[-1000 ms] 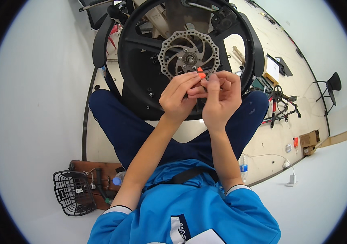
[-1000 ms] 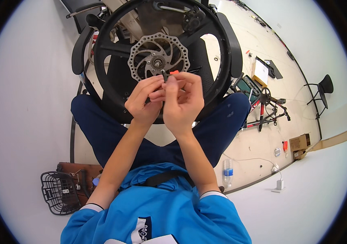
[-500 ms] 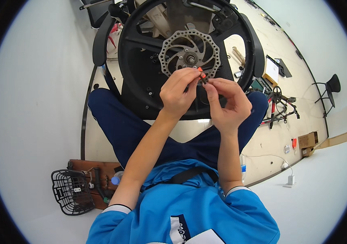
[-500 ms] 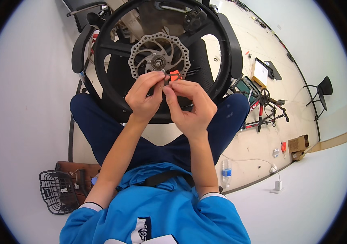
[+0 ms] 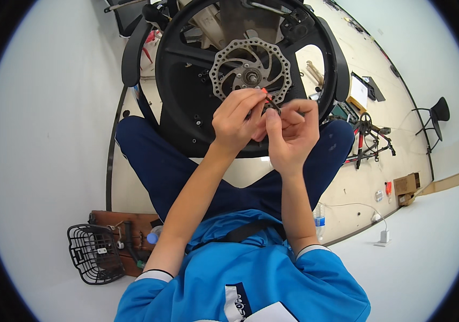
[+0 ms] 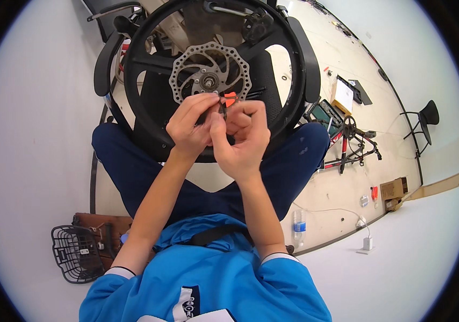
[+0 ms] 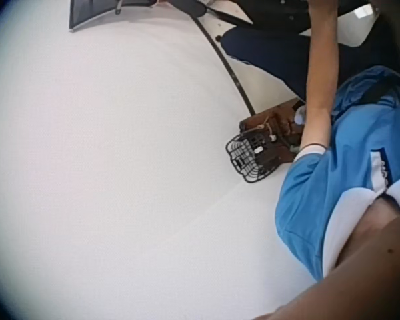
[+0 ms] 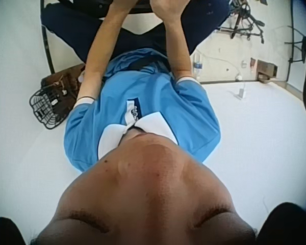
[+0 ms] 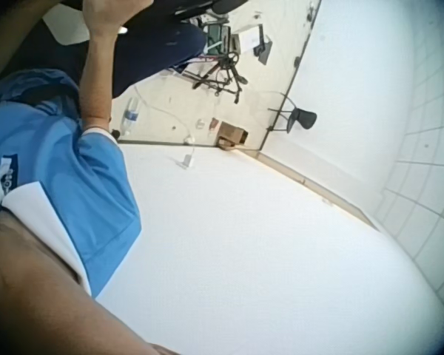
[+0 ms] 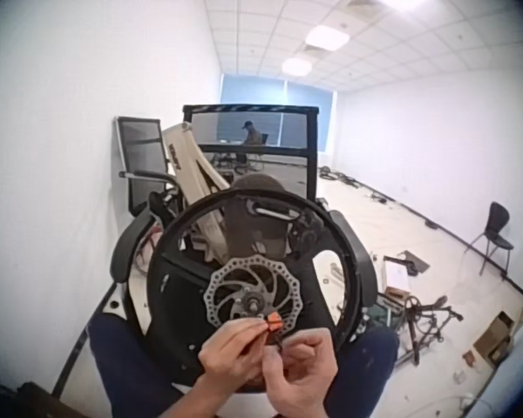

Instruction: The person assembles a bicycle wheel by hand, inserting small metal components into the hub area of the wheel. They repeatedly pick up and place parts while seated on the floor in a workshop.

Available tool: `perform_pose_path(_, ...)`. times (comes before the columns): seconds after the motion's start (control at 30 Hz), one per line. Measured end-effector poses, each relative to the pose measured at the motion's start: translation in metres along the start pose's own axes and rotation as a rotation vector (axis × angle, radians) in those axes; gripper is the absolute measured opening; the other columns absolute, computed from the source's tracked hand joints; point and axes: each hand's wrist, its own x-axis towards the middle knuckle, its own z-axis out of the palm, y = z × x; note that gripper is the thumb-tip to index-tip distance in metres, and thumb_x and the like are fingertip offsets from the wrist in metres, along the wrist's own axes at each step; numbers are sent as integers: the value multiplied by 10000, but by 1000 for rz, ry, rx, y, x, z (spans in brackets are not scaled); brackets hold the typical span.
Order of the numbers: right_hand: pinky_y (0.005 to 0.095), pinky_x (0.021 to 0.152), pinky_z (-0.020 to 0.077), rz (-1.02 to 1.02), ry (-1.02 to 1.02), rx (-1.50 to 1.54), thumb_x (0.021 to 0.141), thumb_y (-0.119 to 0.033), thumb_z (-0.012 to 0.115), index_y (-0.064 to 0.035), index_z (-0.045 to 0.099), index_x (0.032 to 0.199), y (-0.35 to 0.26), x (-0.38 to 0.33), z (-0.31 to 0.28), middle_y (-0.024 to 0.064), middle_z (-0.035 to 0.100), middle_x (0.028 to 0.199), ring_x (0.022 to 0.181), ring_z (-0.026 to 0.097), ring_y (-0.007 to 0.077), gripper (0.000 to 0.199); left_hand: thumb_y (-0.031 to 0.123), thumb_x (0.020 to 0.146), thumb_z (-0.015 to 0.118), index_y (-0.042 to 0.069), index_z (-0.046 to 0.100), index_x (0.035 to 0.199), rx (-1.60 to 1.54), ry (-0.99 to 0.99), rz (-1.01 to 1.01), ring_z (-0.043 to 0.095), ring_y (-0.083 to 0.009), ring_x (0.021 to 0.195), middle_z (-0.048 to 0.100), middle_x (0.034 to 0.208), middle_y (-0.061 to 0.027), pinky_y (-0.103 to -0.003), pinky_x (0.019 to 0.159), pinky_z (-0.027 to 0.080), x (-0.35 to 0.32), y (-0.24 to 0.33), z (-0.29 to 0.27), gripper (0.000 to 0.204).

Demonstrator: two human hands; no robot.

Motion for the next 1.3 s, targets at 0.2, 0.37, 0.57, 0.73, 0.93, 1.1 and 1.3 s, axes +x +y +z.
perform_pose_path(0.2,220,567,526,-420,-227,-540,813,3,823,23,633,882,-4,17,-26,56,666,774,622,648,89,204,-104,755,754,2,724,968,-39,-44,-15,729,-265,864,739,951,-100,-332,735,600,0,1,-1,239)
perform_pose_path(0.37,201,477,440,-694,-112,-763,824,-33,849,2,560,747,10,21,-20,56,644,650,529,584,87,301,-106,758,747,2,731,986,-10,-73,-13,739,-267,909,746,985,-107,-330,778,612,-3,2,-3,253)
perform_pose_path(0.57,220,405,456,-75,19,-173,1024,-15,559,-16,466,1067,3,10,-2,94,614,593,434,589,122,102,-109,754,746,0,739,1000,-9,-38,-4,750,-259,892,750,1003,-123,-321,773,624,-4,2,-1,269)
perform_pose_path(0.73,236,560,560,-77,-129,-172,978,15,625,47,586,1035,2,9,-19,102,705,773,646,698,114,77,-119,754,733,-4,745,1010,-47,-73,-41,752,-265,892,754,999,-122,-323,766,623,-1,3,-2,281)
perform_pose_path(0.93,228,534,521,-631,-143,-715,801,48,780,0,636,754,-5,22,-27,82,686,726,569,676,167,158,-120,761,717,10,749,1045,-41,-128,-35,752,-267,919,756,1021,-129,-325,773,620,-1,-2,-4,314)
perform_pose_path(1.1,213,489,438,-529,-107,-732,795,29,786,-25,590,686,3,12,-19,47,603,602,489,561,121,231,-100,756,692,15,741,1088,-39,-172,-51,743,-291,963,755,1064,-137,-357,824,610,3,3,-2,355)
perform_pose_path(1.3,219,594,497,-441,-104,-542,801,16,805,19,694,867,-9,23,-13,111,709,835,678,657,104,129,-87,748,665,14,720,1130,-70,-259,-53,722,-317,1026,742,1126,-148,-389,866,587,4,-3,-12,399)
